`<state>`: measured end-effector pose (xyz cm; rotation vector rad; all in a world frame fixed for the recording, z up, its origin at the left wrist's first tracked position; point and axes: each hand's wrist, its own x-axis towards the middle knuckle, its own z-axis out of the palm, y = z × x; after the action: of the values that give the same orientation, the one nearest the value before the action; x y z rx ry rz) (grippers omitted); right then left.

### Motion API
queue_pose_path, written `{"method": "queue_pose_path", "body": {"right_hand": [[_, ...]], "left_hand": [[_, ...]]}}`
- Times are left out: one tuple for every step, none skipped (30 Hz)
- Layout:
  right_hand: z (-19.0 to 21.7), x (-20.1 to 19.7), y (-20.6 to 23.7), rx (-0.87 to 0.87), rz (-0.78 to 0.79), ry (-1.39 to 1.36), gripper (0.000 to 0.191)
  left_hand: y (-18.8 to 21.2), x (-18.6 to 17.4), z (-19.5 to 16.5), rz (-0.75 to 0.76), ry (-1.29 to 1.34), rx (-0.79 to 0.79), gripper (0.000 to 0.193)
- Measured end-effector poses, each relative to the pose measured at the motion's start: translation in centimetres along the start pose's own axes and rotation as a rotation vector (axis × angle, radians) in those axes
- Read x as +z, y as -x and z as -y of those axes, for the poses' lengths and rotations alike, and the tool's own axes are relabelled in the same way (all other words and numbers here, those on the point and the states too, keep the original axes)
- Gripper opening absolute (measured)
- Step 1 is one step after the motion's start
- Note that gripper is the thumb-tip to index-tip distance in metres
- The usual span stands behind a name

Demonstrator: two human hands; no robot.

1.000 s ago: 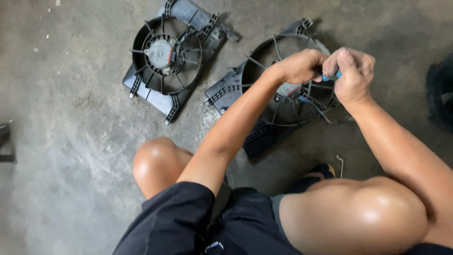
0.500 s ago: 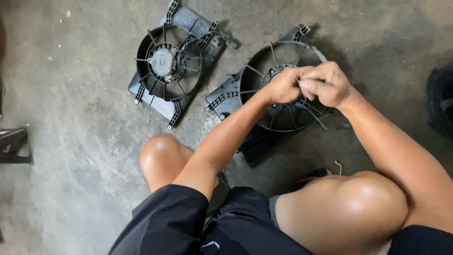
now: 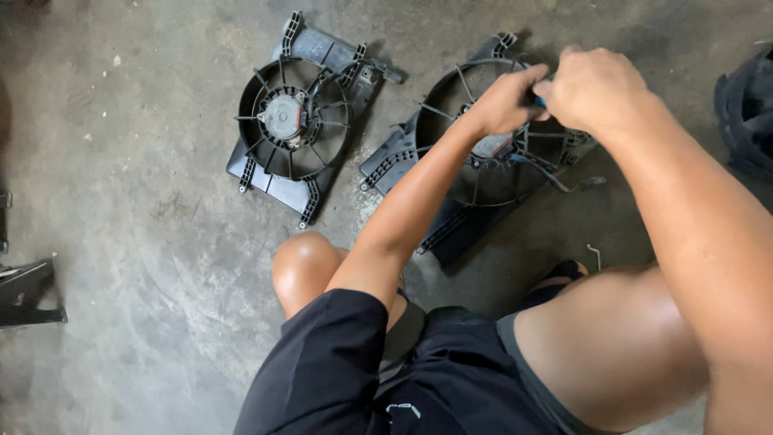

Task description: The person disassembles a car fan assembly, removes the motor, and then reassembles it using a screwdriver. The person handles the fan blades, motor, and housing components.

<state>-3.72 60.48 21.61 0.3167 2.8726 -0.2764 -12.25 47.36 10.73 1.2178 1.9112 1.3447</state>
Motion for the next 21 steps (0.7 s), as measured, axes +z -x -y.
{"method": "queue_pose_path", "body": {"right_hand": [[0.1, 0.1, 0.2, -0.053, 0.015, 0.012, 0.046], [0.0, 0.1, 0.5, -0.109, 0.031, 0.024, 0.046], [0.0, -0.1, 0.7, -0.163, 0.045, 0.039, 0.052], [0.3, -0.3, 0.9, -0.189, 0.02, 0.079, 0.046], [0.7, -0.5, 1.2, -0.212, -0.004, 0.119, 0.042], [1.1, -0.7, 1.6, -0.234, -0.02, 0.159, 0.04], [1.6, -1.2, 1.8, -0.24, -0.008, 0.165, 0.042], [2.1, -1.6, 1.8, -0.25, 0.001, 0.169, 0.044], [2.5, -2.1, 1.8, -0.26, 0.004, 0.175, 0.047], [2.9, -2.5, 1.7, -0.157, 0.026, 0.16, 0.05], [3.1, -2.8, 1.5, -0.058, 0.049, 0.144, 0.055], [3.2, -3.0, 1.4, 0.039, 0.076, 0.127, 0.063], [3.1, -3.0, 1.2, 0.105, 0.118, 0.129, 0.059], [2.9, -2.9, 1.1, 0.173, 0.165, 0.13, 0.059], [2.7, -2.7, 1.0, 0.242, 0.209, 0.13, 0.063], [2.4, -2.4, 1.0, 0.152, 0.185, 0.123, 0.053], [2.2, -2.0, 1.1, 0.061, 0.158, 0.115, 0.046], [2.0, -1.6, 1.1, -0.031, 0.132, 0.106, 0.042], [1.9, -1.2, 1.4, -0.138, 0.041, 0.142, 0.046], [1.8, -0.9, 1.6, -0.243, -0.049, 0.177, 0.051], [1.6, -0.7, 1.7, -0.344, -0.142, 0.212, 0.057]], "left_hand": [[0.0, -0.1, -0.2, 0.014, -0.045, -0.054, 0.049], [0.0, -0.1, -0.3, 0.013, 0.046, 0.017, 0.046], [-0.1, 0.1, -0.4, 0.013, 0.136, 0.093, 0.044], [-0.2, 0.1, -0.3, 0.018, 0.225, 0.173, 0.041], [-0.1, 0.1, -0.2, 0.007, 0.202, 0.193, 0.039], [0.0, 0.1, -0.2, -0.004, 0.186, 0.21, 0.036], [0.2, 0.1, -0.3, -0.02, 0.171, 0.221, 0.034], [0.4, 0.1, -0.3, -0.025, 0.133, 0.184, 0.031], [0.5, 0.1, -0.2, -0.03, 0.093, 0.15, 0.029], [0.5, 0.1, -0.2, -0.036, 0.052, 0.117, 0.026], [0.6, 0.0, -0.2, -0.073, 0.046, 0.206, 0.027], [0.6, 0.0, -0.4, -0.11, 0.04, 0.291, 0.027], [0.7, 0.1, -0.4, -0.145, 0.038, 0.373, 0.027], [0.7, 0.1, -0.5, -0.117, 0.054, 0.267, 0.029], [0.7, 0.2, -0.5, -0.086, 0.067, 0.163, 0.031], [0.7, 0.3, -0.5, -0.055, 0.076, 0.064, 0.032], [0.8, 0.3, -0.4, -0.083, 0.042, 0.107, 0.035], [0.8, 0.4, -0.3, -0.109, 0.007, 0.148, 0.037], [0.9, 0.6, -0.2, -0.135, -0.026, 0.183, 0.04], [1.1, 0.8, 0.0, -0.111, -0.041, 0.137, 0.038], [1.1, 0.9, 0.1, -0.084, -0.057, 0.095, 0.036]]}}
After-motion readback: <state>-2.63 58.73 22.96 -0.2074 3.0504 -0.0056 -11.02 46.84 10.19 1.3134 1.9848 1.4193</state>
